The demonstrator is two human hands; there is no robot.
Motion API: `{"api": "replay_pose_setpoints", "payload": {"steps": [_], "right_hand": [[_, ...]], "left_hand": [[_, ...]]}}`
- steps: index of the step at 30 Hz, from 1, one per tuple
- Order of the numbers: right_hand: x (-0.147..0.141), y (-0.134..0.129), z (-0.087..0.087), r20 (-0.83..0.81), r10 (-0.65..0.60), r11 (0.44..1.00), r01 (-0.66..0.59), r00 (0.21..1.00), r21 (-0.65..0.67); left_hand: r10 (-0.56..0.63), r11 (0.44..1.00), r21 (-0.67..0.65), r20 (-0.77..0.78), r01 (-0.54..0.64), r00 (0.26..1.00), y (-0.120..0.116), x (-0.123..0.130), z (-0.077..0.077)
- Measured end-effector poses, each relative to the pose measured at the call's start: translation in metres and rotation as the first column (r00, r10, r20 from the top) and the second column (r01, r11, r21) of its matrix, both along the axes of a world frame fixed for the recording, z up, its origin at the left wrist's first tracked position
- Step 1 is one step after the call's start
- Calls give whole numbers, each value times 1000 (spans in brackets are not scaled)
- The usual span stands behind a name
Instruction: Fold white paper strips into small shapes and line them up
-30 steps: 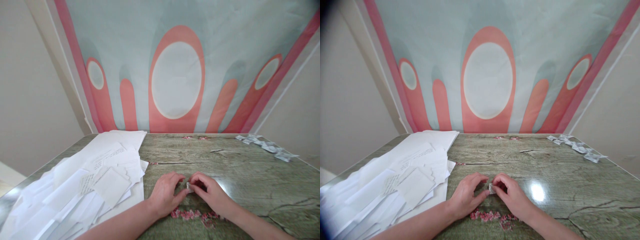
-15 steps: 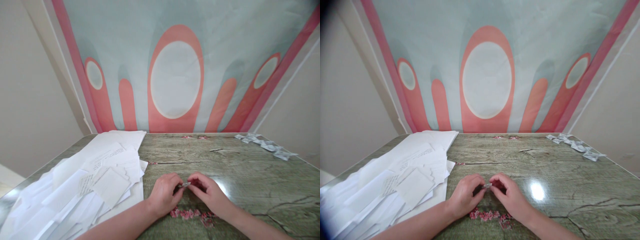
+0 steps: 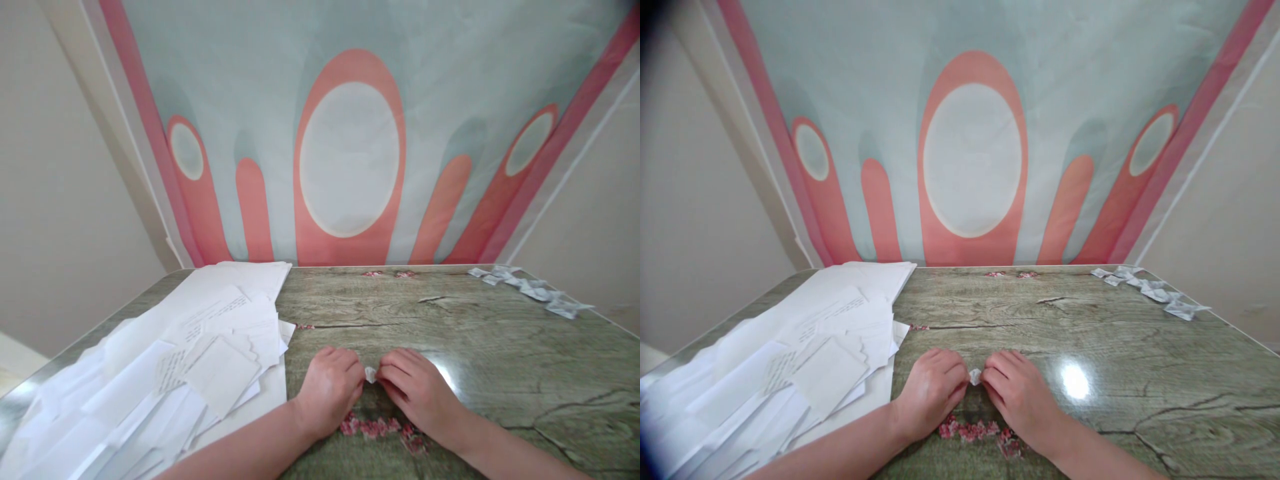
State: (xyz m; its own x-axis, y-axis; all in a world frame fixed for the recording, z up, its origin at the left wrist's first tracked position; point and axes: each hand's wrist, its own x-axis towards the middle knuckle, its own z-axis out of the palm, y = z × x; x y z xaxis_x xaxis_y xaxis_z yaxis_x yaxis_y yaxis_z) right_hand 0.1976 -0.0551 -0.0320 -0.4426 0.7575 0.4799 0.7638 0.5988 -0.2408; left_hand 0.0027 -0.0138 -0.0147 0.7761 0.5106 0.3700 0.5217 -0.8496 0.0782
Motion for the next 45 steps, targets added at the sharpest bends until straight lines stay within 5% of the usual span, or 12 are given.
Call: {"api": "replay_pose_setpoints", "payload": {"steps": [16, 26, 34, 45], "right_hand": [[8, 0, 3, 51, 33, 984, -24, 998, -176], [10, 8, 9, -170, -9, 914, -61, 985, -402], [9, 16, 7, -270, -100, 852, -58, 958, -520], [7, 22, 4, -264, -127, 848, -34, 956, -529]], "left_hand": [[-32, 968, -247, 76, 50, 997, 3, 0, 0], [135, 853, -522, 223, 1, 965, 14, 3, -4], [209, 871, -483, 192, -93, 959, 13, 6, -8], [230, 895, -420, 154, -147, 961, 11, 9, -8]]}}
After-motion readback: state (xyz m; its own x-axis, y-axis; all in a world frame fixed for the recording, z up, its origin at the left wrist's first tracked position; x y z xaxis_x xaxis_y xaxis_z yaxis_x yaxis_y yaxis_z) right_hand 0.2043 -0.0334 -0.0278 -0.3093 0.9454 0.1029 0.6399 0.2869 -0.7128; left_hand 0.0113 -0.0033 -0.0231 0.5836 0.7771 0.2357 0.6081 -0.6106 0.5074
